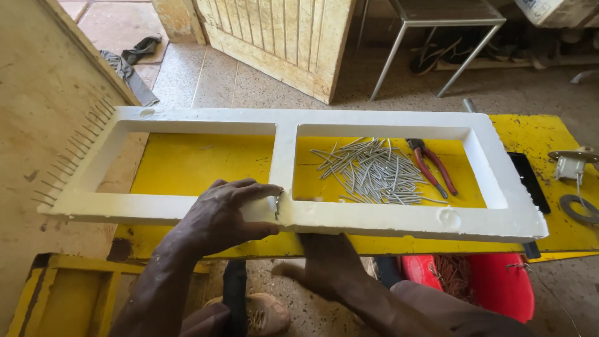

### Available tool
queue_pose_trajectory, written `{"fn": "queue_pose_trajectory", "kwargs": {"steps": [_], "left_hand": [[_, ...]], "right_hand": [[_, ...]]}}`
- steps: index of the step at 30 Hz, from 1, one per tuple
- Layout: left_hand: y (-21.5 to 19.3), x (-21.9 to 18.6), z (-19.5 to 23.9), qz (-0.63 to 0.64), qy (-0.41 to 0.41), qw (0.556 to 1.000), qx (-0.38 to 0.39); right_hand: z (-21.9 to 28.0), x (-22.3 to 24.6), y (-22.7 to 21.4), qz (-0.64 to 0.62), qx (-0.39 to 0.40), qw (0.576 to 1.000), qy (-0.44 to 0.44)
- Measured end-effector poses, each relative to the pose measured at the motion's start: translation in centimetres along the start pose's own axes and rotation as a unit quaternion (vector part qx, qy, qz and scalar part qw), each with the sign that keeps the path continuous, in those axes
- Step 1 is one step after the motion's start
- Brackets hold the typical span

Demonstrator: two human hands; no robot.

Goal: Inserting small metal pins into a foam frame at regular intervals

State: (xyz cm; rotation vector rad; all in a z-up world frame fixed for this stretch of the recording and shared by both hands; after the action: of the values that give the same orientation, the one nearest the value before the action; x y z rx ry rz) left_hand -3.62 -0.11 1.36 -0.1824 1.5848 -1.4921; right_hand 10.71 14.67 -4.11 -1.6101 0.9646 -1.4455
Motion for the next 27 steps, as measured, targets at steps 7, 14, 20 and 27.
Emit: {"fn": "queue_pose_trajectory", "kwargs": {"steps": [7,14,20,27], "left_hand": [[0.3,0.0,0.1,0.005,-0.014,0.999,0.031],[1.5,-0.2,-0.7,0.007,0.007,1.0,0.014],[1.9,-0.5,-1.3,0.0,0.017,1.0,-0.006],[1.6,-0.7,-1.0,0.027,0.018,0.999,-0.016]], "right_hand": [[1.5,-2.1,1.6,0.127,-0.08,0.988,-0.023],[5.9,-1.7,8.2,0.264,-0.039,0.951,-0.154],[4.8,0.0,3.7,0.144,0.018,0.978,-0.148],[0.9,0.9,-8.5,-0.003,-0.209,0.975,-0.073]]}}
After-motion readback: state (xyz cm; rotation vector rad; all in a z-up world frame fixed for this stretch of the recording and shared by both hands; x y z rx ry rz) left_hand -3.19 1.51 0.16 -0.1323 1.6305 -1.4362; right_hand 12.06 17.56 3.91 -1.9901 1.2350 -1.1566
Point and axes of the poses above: each hand's wrist, its own z-axis away from the middle knuckle, its own y-axis out of the palm, x = y × z, the point moved 5 cm from there along -z, towards the middle knuckle, and after that the axes turned 1 degree about z, right-handed, at the moved point
